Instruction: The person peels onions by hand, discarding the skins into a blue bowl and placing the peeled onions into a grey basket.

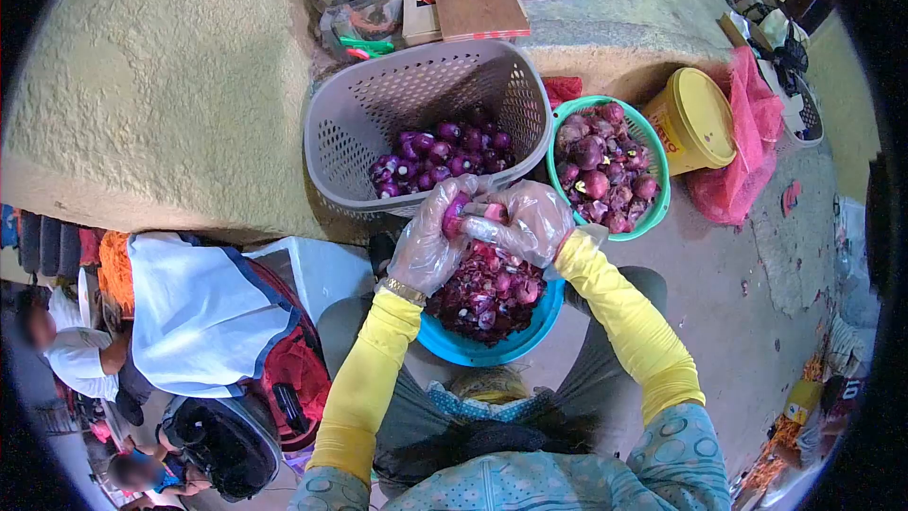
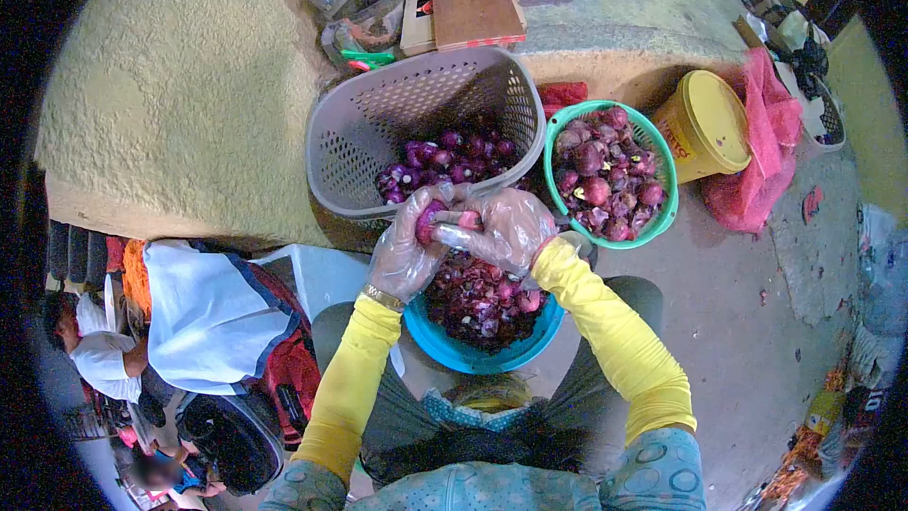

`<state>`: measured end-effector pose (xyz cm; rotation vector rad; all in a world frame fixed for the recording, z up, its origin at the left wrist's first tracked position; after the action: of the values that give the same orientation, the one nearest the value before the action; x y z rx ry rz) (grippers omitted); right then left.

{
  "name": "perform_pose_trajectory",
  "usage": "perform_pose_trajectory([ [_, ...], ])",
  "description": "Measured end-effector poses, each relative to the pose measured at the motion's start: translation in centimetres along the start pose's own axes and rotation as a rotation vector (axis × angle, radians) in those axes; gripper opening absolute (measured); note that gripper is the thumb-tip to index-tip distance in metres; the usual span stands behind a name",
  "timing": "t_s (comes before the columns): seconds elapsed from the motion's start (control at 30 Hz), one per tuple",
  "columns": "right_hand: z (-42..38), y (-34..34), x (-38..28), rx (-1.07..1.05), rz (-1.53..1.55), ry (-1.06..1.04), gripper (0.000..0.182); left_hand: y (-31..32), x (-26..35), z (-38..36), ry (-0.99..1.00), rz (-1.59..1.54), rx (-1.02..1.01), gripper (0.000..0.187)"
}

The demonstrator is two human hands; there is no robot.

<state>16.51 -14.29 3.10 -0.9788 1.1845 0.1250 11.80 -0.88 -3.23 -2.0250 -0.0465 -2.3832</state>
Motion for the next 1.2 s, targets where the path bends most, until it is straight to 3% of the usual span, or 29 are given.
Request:
perform_pose_trajectory([
  [0.03, -0.1, -0.1, -0.1, -0.002, 0.064, 0.033, 0.044, 0.3, 2.0, -0.5, 0.263, 0.419, -0.007, 0.062],
  [0.07, 0.0, -0.1, 0.1, -0.003, 0.064, 0.032, 0.044, 0.4, 1.7, -0.4, 0.264, 0.419, -0.006, 0.062],
  [0.1, 0.0, 0.2, 0.7, -0.041, 0.024, 0.065, 0.046, -0.3, -0.1, 0.2, -0.020, 0.003, 0.063, 0.036],
  [0.13, 0.0, 0.5, 1.2, -0.079, -0.014, 0.098, 0.049, 0.0, -2.3, -0.1, -0.304, -0.414, 0.129, 0.025],
  [0.27, 0.2, -0.1, 0.1, 0.009, 0.006, -0.026, 0.053, -0.1, -2.7, -0.6, -0.426, -0.651, 0.255, 0.021],
  [0.33, 0.1, 0.5, 1.1, -0.091, -0.031, 0.077, 0.058, 1.3, -1.2, -0.2, -0.432, -0.810, 0.129, 0.022],
  [0.47, 0.1, 0.8, 1.8, -0.070, -0.009, 0.065, 0.060, 0.3, -1.6, -0.1, -0.330, -0.535, 0.112, 0.027],
  [0.53, 0.2, 1.6, 2.4, -0.122, -0.097, 0.013, 0.059, 2.0, -0.4, -0.3, -0.546, -0.900, 0.156, 0.029],
  [0.77, -0.1, 1.5, 0.4, -0.197, -0.115, -0.059, 0.056, 2.1, 0.6, -0.1, -0.506, -0.831, 0.085, 0.033],
  [0.83, -0.2, 1.6, -0.4, -0.162, -0.120, -0.188, 0.055, 1.8, 0.6, 0.4, -0.423, -0.773, 0.038, 0.030],
  [0.97, -0.4, 1.7, -0.4, -0.218, -0.243, -0.158, 0.054, 1.5, -0.9, 0.1, -0.476, -0.865, 0.137, 0.031],
  [1.03, -0.5, 1.4, -0.7, -0.201, -0.128, -0.183, 0.053, -0.1, -0.9, 0.2, -0.285, -0.379, 0.177, 0.028],
  [1.17, -0.3, -0.1, -0.4, -0.047, -0.079, -0.045, 0.053, -0.2, -0.6, 0.1, -0.373, -0.537, 0.111, 0.038],
  [1.2, -0.2, 0.1, -0.3, -0.047, -0.078, -0.045, 0.053, 0.2, -0.5, -0.1, -0.505, -0.785, 0.148, 0.042],
])
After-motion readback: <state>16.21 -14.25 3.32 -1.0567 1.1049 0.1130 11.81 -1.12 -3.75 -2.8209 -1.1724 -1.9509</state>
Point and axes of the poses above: each hand's wrist, its own z-axis towards the middle knuckle, its own y-axis out of the palm, x = y × z, the point moved 9 cm from there along z, towards the middle knuckle, and after that the axes turned 6 degrees about z, right-handed, at the moved point
